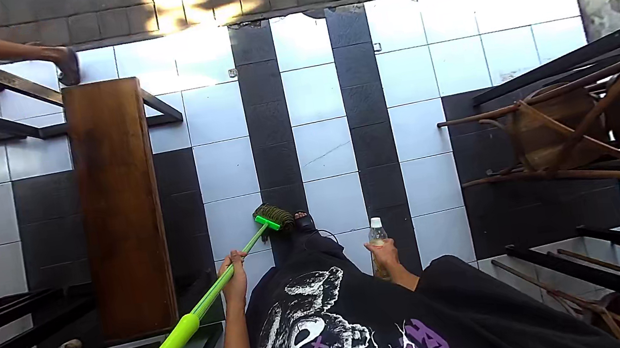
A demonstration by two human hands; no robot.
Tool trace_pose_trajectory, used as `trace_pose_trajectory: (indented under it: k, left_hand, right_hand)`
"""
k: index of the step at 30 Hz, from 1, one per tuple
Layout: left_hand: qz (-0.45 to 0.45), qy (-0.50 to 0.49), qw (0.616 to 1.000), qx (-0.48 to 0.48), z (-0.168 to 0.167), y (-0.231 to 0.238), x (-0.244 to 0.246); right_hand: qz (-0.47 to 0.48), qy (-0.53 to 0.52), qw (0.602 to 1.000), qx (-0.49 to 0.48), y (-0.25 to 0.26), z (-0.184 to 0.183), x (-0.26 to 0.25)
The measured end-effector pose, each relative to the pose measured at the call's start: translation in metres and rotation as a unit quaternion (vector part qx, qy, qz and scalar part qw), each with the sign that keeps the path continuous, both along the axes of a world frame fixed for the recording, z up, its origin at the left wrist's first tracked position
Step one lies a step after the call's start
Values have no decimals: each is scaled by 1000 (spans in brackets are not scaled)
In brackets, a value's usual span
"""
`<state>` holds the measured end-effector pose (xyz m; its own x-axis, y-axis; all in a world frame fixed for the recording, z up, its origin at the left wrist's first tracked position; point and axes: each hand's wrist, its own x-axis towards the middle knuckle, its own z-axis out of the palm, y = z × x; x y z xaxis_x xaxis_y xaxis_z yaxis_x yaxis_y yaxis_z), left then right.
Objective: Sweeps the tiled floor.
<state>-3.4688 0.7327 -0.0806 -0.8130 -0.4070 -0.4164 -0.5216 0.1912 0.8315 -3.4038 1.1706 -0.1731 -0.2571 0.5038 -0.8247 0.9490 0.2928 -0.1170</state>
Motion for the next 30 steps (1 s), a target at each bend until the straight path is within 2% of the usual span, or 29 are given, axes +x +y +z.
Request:
trace_pose_trajectory:
  k: [4,8,12,15,20,23,25,28,30]
  left_hand:
    - [-4,7,1000,-1,-5,5,5]
    - [-10,18,1000,6,-7,9,11]
    - [-6,19,1000,5,-7,8,21]
    - [11,15,1000,4,-6,6,28]
    - [30,10,999,7,-6,4,35]
    - [30,17,999,10,-7,4,39]
    - [31,21,999,12,-9,4,40]
    - [31,16,999,14,-10,4,40]
    - [30,11,999,13,-10,4,37]
  right_hand:
    - [57,-62,996,-21,-3,-8,-21]
    - [121,-13,992,-24,-23,-7,-99]
    - [145,77,986,-30,-47,14,-200]
    - [137,184,973,-17,-59,28,-264]
    - [104,377,920,-7,-64,46,-336]
    - [71,454,888,-15,-61,57,-344]
    - [52,470,881,-12,-55,52,-333]
    - [47,448,893,11,-40,27,-286]
    - [51,403,913,30,-29,1,-234]
